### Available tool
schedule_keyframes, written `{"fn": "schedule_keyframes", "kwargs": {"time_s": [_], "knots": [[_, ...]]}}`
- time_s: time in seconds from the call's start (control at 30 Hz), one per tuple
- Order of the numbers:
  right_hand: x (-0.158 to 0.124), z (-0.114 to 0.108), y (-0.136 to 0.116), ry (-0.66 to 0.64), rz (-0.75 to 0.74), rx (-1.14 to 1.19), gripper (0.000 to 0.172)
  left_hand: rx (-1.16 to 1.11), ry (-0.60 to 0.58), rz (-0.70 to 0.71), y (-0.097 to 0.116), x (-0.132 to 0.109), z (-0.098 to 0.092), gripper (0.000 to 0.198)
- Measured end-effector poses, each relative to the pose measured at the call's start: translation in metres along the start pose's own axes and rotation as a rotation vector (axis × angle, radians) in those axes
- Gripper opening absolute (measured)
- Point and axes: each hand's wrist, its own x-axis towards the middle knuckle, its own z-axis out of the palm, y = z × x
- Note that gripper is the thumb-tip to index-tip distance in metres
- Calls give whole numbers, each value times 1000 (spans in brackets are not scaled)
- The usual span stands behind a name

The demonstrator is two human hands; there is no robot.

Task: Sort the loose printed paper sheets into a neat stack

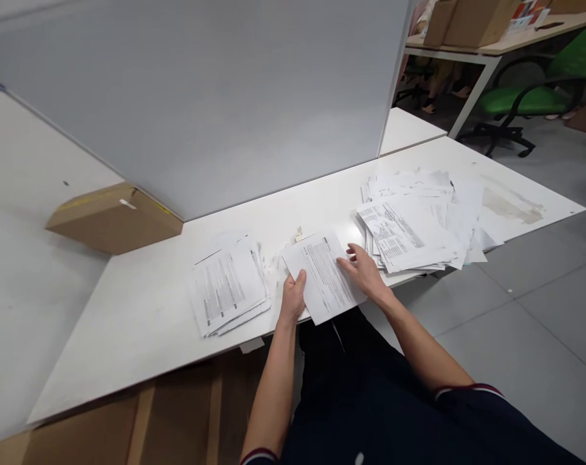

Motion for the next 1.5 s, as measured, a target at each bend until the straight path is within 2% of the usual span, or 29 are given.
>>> {"fn": "schedule_keyframes", "kwargs": {"time_s": [0.07,0.13,0.3,0.4,0.6,0.8,1.03,1.1,1.2,1.23,1.33,1.4,1.5], "knots": [[0,-6,-2,-168,37,224,34,8,6,28,6,-2,3,46],[0,-12,-9,-247,25,408,25,50,33,107,17,-6,8,44],[-3,-18,-33,-66,-121,635,20,178,82,401,53,-16,15,35],[-2,-12,-33,-33,-170,677,21,211,137,534,60,-18,14,27],[3,6,-10,-91,-123,675,29,293,216,495,46,-13,9,23],[5,4,-9,-90,-150,628,24,294,218,484,41,-9,5,19],[2,12,2,-149,-156,542,23,237,251,501,34,-6,9,24],[4,4,-2,-139,-196,483,23,213,249,487,36,-7,10,23],[7,-23,-22,-116,-326,233,20,190,236,489,43,-10,7,18],[8,-35,-32,-116,-390,112,19,202,232,498,45,-12,5,23],[4,-64,-63,-166,-539,-316,18,339,206,518,47,-16,-4,56],[0,-71,-78,-187,-589,-566,20,492,156,514,43,-18,-11,60],[-5,-64,-86,-251,-656,-795,21,676,66,453,27,-17,-23,47]]}}
